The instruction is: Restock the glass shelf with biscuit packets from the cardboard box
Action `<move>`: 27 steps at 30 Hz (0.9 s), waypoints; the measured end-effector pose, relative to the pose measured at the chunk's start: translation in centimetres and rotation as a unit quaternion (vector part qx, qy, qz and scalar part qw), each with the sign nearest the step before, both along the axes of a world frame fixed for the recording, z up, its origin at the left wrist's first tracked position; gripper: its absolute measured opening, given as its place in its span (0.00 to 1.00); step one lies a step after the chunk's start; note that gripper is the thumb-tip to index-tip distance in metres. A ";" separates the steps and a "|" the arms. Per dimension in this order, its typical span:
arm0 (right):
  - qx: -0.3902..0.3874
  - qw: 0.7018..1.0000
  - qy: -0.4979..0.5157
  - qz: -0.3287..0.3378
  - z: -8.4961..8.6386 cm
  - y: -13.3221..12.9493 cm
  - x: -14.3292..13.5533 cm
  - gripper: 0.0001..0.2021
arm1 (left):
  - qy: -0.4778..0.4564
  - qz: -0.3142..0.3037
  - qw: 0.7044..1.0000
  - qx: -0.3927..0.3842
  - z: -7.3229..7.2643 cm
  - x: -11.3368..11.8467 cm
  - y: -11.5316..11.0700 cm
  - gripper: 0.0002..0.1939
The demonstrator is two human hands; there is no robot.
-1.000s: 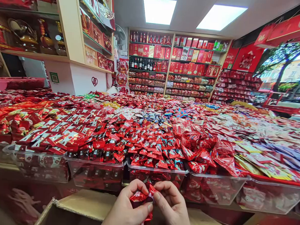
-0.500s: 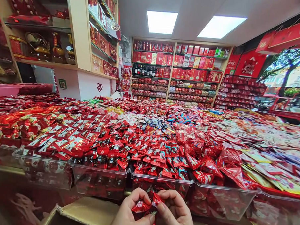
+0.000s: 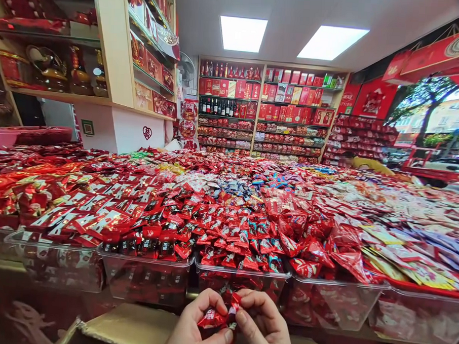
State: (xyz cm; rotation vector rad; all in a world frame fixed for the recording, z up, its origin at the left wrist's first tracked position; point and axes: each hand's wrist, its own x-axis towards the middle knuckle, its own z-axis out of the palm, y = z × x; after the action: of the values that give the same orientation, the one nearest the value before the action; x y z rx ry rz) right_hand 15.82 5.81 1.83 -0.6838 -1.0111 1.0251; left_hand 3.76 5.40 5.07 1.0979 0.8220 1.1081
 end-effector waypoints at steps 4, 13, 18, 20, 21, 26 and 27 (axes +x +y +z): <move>-0.022 0.999 -0.002 0.037 0.5 -0.3 0.1 0.13 | -0.002 0.010 1.000 -0.008 -0.4 -0.1 -0.1 0.17; -0.018 0.999 0.015 0.041 0.2 -0.5 0.7 0.11 | 0.015 -0.016 0.999 -0.026 0.5 -0.2 -0.5 0.12; -0.008 0.999 -0.018 0.037 0.1 -0.5 0.9 0.07 | 0.005 0.025 1.000 -0.013 0.2 0.0 -0.8 0.13; -0.007 0.999 -0.041 0.033 -0.1 -0.3 1.0 0.06 | -0.001 0.025 1.000 -0.008 -0.1 0.0 -0.8 0.13; -0.006 0.998 -0.050 0.030 -0.3 -0.3 1.0 0.06 | -0.005 0.021 1.000 -0.006 -0.2 -0.1 -0.8 0.14; 0.015 0.996 -0.089 0.010 -0.6 -0.2 0.9 0.06 | -0.029 0.034 0.999 -0.003 -0.3 -0.1 -0.9 0.15; 0.015 0.995 -0.097 -0.005 -0.5 -0.3 0.9 0.06 | -0.031 0.041 0.999 -0.002 -0.3 -0.1 -0.9 0.15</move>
State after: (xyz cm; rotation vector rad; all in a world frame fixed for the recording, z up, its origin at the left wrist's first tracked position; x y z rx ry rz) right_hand 16.69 5.49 1.32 -0.7728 -1.1879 0.9463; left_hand 3.67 4.46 4.73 1.0282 0.8254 1.2026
